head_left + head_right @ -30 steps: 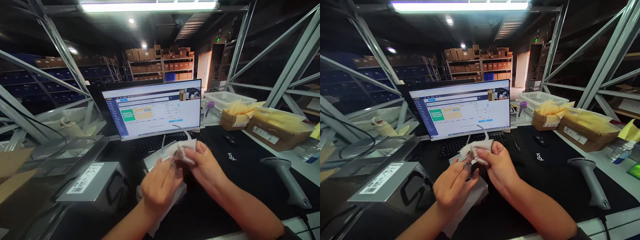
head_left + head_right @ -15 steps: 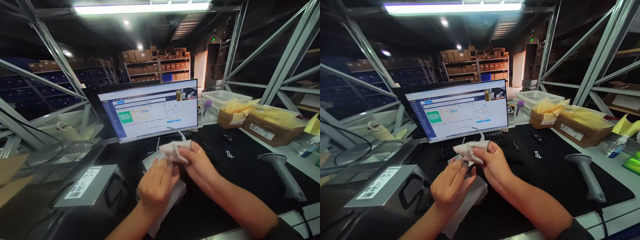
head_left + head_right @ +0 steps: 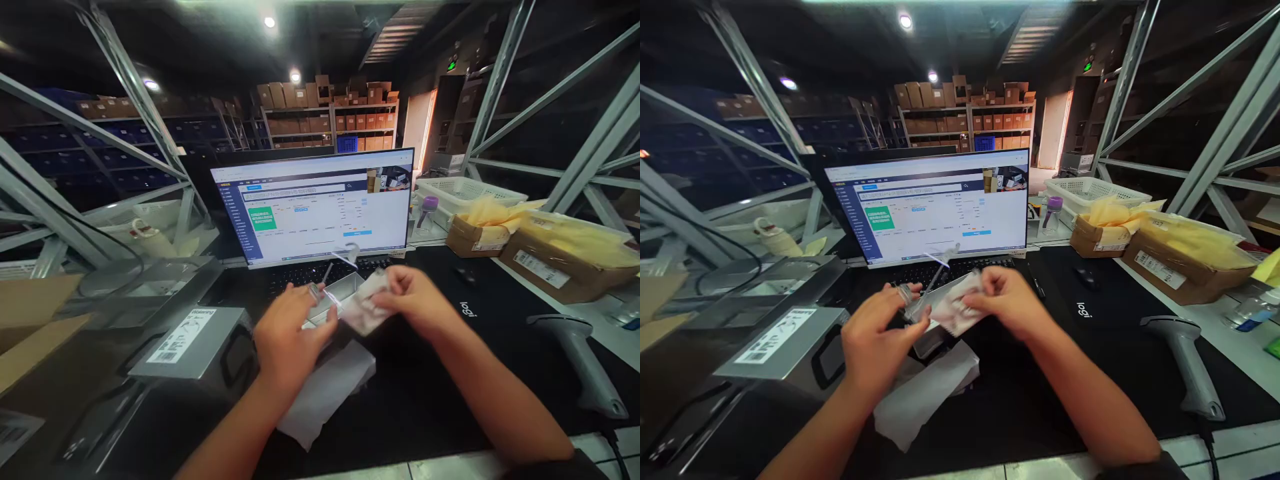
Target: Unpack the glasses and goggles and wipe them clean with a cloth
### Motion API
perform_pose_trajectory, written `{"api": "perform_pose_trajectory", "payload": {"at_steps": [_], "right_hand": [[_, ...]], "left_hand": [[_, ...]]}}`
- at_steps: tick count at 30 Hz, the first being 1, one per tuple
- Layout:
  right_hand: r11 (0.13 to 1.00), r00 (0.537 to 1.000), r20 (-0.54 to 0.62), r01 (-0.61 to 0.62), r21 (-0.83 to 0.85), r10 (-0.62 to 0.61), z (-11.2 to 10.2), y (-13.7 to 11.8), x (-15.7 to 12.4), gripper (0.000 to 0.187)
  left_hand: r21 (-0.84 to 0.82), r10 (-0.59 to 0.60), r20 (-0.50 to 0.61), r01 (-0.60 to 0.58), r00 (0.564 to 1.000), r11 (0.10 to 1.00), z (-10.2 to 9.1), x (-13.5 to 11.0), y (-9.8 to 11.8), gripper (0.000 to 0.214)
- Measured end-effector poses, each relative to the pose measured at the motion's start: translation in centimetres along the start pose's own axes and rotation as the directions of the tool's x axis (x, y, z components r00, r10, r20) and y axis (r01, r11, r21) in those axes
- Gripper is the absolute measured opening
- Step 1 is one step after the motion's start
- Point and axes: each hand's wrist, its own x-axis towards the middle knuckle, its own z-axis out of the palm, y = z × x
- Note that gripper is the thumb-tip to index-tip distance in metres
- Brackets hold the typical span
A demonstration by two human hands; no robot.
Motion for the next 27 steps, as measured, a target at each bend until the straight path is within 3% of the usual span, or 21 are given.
{"api": "perform_pose_trajectory", "payload": {"at_steps": [2, 3, 5, 7, 8, 9, 11, 13, 14, 17, 19, 20, 22, 24, 26, 27], "right_hand": [[0.963, 0.982, -0.152, 0.071, -0.261, -0.113, -4.4, -0.5, 1.0, 0.048], [0.876, 0.947, -0.246, 0.067, -0.477, -0.206, -6.7, -0.6, 1.5, 0.040], [0.549, 0.895, -0.349, -0.151, -0.822, -0.277, -10.5, -0.3, 2.3, 0.024], [0.235, 0.875, -0.387, -0.327, -0.915, -0.290, -12.2, 0.1, 2.7, 0.017], [0.150, 0.877, -0.356, -0.324, -0.934, -0.324, -12.0, 0.2, 2.7, 0.017], [0.123, 0.880, -0.285, -0.257, -0.958, -0.380, -11.1, 0.2, 2.5, 0.019], [0.174, 0.861, -0.060, 0.033, -0.984, -0.505, -7.8, 0.1, 1.5, 0.023], [0.235, 0.813, 0.152, 0.333, -0.913, -0.562, -3.7, 0.1, 0.1, 0.024], [0.211, 0.774, 0.247, 0.439, -0.874, -0.583, -1.7, 0.1, -0.7, 0.029], [0.026, 0.633, 0.517, 0.646, -0.763, -0.576, 2.1, 0.8, -2.2, 0.043], [-0.097, 0.538, 0.645, 0.722, -0.685, -0.542, 2.7, 1.3, -2.4, 0.041], [-0.141, 0.499, 0.682, 0.743, -0.654, -0.534, 2.6, 1.4, -2.3, 0.038], [-0.206, 0.445, 0.702, 0.744, -0.635, -0.556, 1.8, 1.4, -2.1, 0.035], [-0.232, 0.430, 0.647, 0.690, -0.685, -0.630, 0.7, 0.9, -2.0, 0.034], [-0.173, 0.468, 0.503, 0.584, -0.793, -0.726, -0.6, 0.2, -2.0, 0.033], [-0.097, 0.511, 0.396, 0.515, -0.851, -0.763, -1.2, -0.2, -2.1, 0.029]], "left_hand": [[-0.016, -0.095, -0.087, 0.094, 0.992, 0.995, -0.8, 0.7, -0.3, 0.008], [-0.033, -0.143, -0.127, 0.140, 0.982, 0.990, -1.3, 1.0, -0.4, 0.008], [-0.102, -0.254, -0.163, 0.240, 0.953, 0.965, -2.0, 1.4, -0.3, 0.009], [-0.217, -0.374, -0.128, 0.342, 0.919, 0.914, -2.4, 1.5, -0.1, 0.010], [-0.289, -0.430, -0.089, 0.390, 0.898, 0.874, -2.4, 1.4, 0.0, 0.011], [-0.369, -0.481, -0.048, 0.432, 0.875, 0.823, -2.3, 1.3, 0.2, 0.012], [-0.541, -0.567, 0.030, 0.490, 0.823, 0.683, -1.7, 1.0, 0.5, 0.012], [-0.687, -0.631, 0.071, 0.496, 0.773, 0.531, -0.9, 0.8, 0.6, 0.011], [-0.739, -0.659, 0.086, 0.491, 0.748, 0.462, -0.6, 0.7, 0.7, 0.011], [-0.811, -0.733, 0.157, 0.510, 0.662, 0.287, 0.0, 0.7, 0.8, 0.017], [-0.815, -0.755, 0.230, 0.545, 0.614, 0.196, 0.1, 0.7, 0.8, 0.022], [-0.810, -0.742, 0.267, 0.560, 0.615, 0.173, 0.1, 0.7, 0.8, 0.026], [-0.792, -0.653, 0.341, 0.581, 0.676, 0.188, -0.2, 0.7, 0.8, 0.042], [-0.750, -0.504, 0.418, 0.600, 0.756, 0.279, -0.6, 0.8, 0.8, 0.064], [-0.640, -0.363, 0.493, 0.612, 0.791, 0.464, -1.1, 0.9, 0.7, 0.070], [-0.555, -0.307, 0.522, 0.590, 0.796, 0.587, -1.3, 0.9, 0.6, 0.062]]}}
